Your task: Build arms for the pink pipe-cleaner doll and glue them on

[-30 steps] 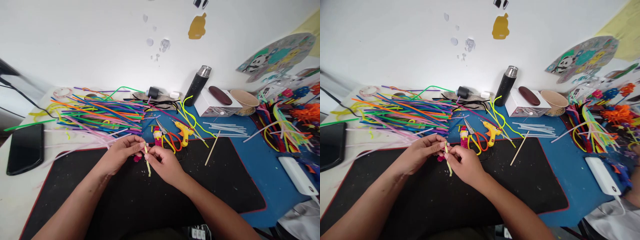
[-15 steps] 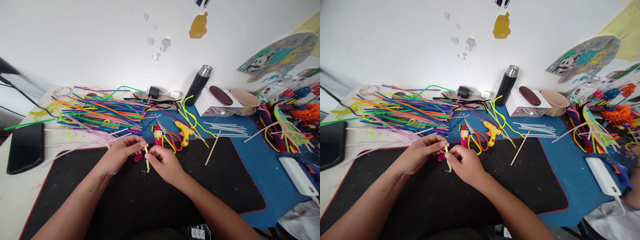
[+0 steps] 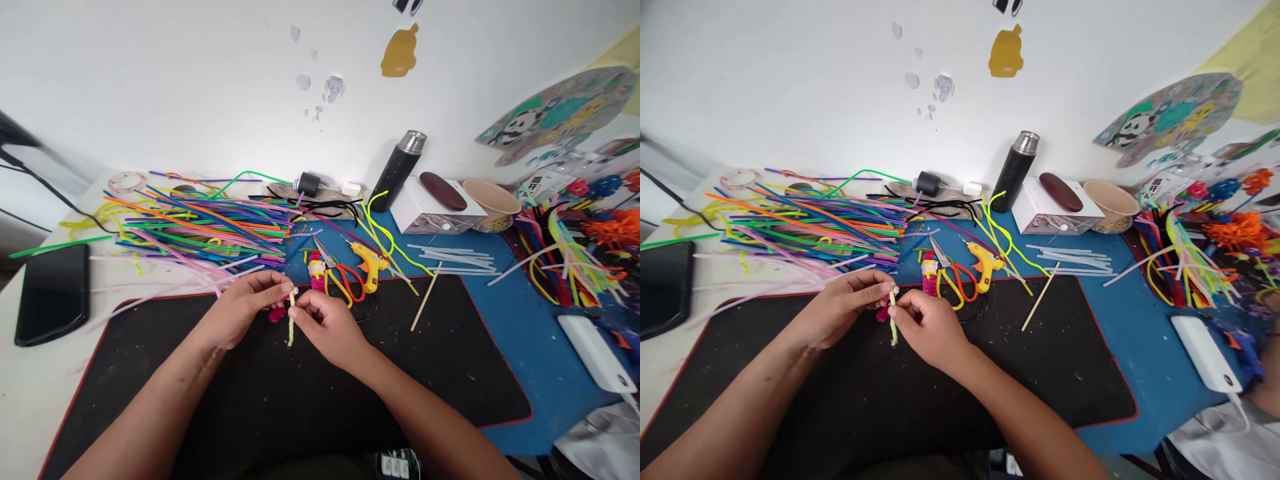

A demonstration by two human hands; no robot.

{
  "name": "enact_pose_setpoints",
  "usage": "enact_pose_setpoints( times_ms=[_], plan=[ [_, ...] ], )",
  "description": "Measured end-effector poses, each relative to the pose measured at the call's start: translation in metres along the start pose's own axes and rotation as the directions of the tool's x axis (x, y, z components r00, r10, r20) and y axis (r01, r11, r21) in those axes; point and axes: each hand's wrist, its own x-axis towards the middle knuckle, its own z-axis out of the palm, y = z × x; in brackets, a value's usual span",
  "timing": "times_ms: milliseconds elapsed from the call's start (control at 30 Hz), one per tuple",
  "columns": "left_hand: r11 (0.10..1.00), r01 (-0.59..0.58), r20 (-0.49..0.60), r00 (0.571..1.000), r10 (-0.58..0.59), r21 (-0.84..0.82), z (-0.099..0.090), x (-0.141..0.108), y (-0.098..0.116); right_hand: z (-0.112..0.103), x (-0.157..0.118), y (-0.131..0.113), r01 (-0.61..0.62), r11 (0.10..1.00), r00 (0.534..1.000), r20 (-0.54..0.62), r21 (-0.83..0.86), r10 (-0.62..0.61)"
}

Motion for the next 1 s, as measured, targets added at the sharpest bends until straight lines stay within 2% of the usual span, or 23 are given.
enact_pose_setpoints(
  times_ms=[367,733,1000],
  plan=[
    [0.996,0.076,0.037,0.996,-0.075,-0.035,-0.001,-0.001,0.003,-0.003,-0.002,0.001,0.025,0.999,1.000,0.013,-0.027,-0.025],
    [0.990,0.139,0.093,0.986,-0.137,-0.011,-0.001,-0.001,0.006,-0.011,-0.005,-0.001,0.059,0.984,0.997,0.055,-0.169,-0.050],
    [0.984,0.176,0.149,0.973,-0.174,-0.004,-0.004,-0.001,0.005,-0.025,-0.005,-0.008,0.197,0.923,0.979,0.111,-0.332,-0.170]
  ],
)
